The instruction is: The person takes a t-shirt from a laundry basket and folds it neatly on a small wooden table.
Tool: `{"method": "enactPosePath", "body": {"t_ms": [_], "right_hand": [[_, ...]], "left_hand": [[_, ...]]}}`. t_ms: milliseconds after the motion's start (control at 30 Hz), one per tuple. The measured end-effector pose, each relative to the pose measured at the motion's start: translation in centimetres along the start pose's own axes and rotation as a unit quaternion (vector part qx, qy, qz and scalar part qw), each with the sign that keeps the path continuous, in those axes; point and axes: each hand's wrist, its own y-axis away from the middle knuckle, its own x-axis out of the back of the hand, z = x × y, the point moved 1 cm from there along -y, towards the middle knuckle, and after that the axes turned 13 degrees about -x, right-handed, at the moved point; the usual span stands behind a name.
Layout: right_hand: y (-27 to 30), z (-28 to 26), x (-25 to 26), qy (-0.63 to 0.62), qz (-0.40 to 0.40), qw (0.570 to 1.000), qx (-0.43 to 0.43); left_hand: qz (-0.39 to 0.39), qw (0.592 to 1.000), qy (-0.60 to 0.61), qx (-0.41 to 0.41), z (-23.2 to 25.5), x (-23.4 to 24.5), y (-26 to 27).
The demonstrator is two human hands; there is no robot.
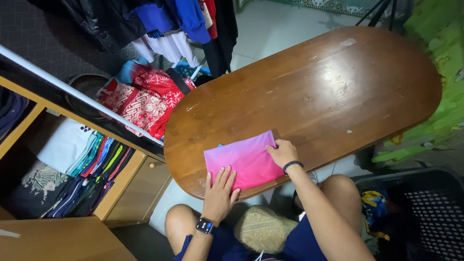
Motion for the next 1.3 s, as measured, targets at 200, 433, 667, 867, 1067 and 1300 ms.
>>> {"method": "enactPosePath", "body": {"t_ms": [200, 433, 667, 867, 1067, 1300], "right_hand": [[0.8, -0.2, 1.2, -0.046, -0.023, 0.998, -0.029], [-8.0, 6.9, 3.0, -0.163, 0.205, 0.965, 0.022], [-17.7, 16.1, 13.6, -0.288, 0.37, 0.883, -0.014], [-23.5, 25.0, 19.8, -0.323, 0.392, 0.853, -0.118], [-15.9, 21.9, 24.3, -0.355, 0.281, 0.869, -0.201], [-8.2, 37.5, 16.8, -0.541, 0.323, 0.75, -0.2]], "left_hand": [[0.018, 1.0, 0.007, -0.012, 0.4, -1.0, -1.9], [0.129, 0.962, 0.146, -0.19, 9.3, 0.3, -10.5], [-0.026, 0.974, 0.128, -0.187, 14.6, -7.9, -20.8], [-0.174, 0.96, 0.107, -0.194, 18.0, -8.2, -28.5], [-0.182, 0.965, 0.101, -0.158, 18.5, -8.0, -29.8], [-0.127, 0.976, 0.045, -0.17, 18.5, -9.8, -29.1]]}}
